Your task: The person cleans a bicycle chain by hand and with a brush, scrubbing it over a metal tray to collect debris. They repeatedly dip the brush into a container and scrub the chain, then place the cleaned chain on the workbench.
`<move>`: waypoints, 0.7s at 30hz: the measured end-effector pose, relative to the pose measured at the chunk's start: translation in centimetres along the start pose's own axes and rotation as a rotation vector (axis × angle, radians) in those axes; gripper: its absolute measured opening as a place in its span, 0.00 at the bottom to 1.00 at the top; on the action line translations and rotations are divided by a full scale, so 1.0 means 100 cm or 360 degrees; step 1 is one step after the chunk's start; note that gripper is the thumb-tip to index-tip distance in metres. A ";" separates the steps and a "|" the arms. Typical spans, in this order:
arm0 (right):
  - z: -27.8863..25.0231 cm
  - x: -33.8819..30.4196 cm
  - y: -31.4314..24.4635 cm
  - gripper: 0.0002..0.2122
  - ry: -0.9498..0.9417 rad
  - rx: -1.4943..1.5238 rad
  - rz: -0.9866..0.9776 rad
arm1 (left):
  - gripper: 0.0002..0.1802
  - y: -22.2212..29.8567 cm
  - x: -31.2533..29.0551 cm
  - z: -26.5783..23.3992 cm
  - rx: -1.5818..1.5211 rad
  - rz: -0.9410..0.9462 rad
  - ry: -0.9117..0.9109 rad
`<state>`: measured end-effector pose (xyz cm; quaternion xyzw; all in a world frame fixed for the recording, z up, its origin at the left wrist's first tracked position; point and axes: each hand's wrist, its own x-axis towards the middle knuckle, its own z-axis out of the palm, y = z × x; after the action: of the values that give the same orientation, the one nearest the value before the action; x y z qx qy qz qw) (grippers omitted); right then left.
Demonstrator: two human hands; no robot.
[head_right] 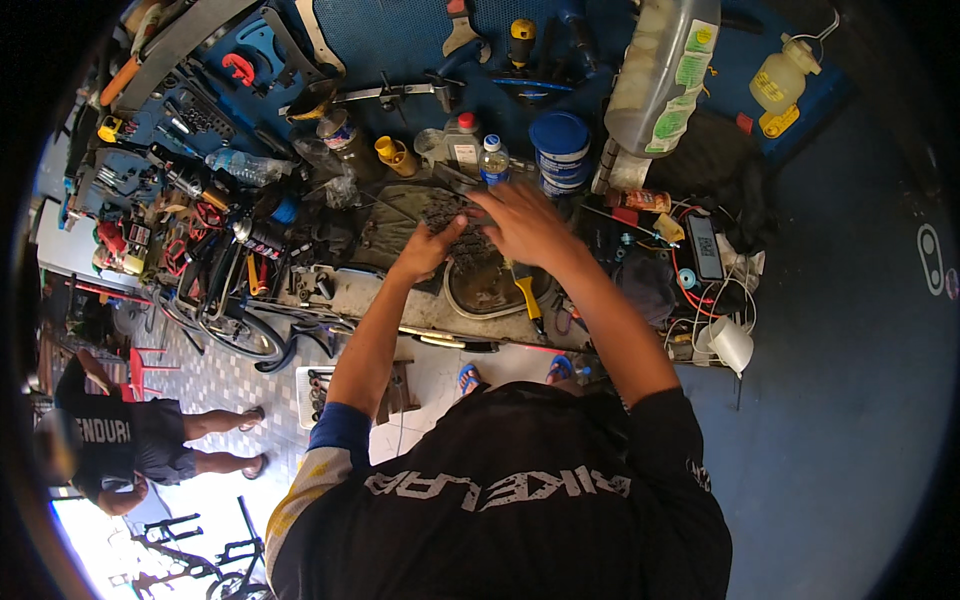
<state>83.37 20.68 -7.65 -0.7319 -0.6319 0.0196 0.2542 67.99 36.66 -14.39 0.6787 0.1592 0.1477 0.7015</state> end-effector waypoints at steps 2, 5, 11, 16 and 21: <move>0.024 -0.040 0.027 0.22 -0.0357 -0.0151 0.0239 | 0.21 0.000 -0.001 -0.003 -0.0212 -0.0261 0.0066; 0.060 -0.096 0.053 0.26 -0.0629 -0.0046 0.0210 | 0.23 -0.005 -0.003 -0.005 -0.0553 -0.0474 0.0119; 0.073 -0.136 0.046 0.28 -0.0741 -0.0209 0.0157 | 0.24 -0.040 -0.008 -0.011 -0.1071 -0.0387 0.0093; 0.076 -0.145 0.052 0.27 -0.0706 -0.0179 0.0172 | 0.24 -0.036 -0.014 0.004 -0.1312 -0.0384 0.0196; 0.059 -0.123 0.050 0.21 -0.0373 0.0233 0.0316 | 0.23 -0.038 -0.019 0.004 -0.1247 -0.0385 0.0272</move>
<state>83.42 10.83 -18.34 -0.7629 -0.5787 0.1758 0.2283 66.42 35.40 -18.13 0.3221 0.2272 0.1694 0.9033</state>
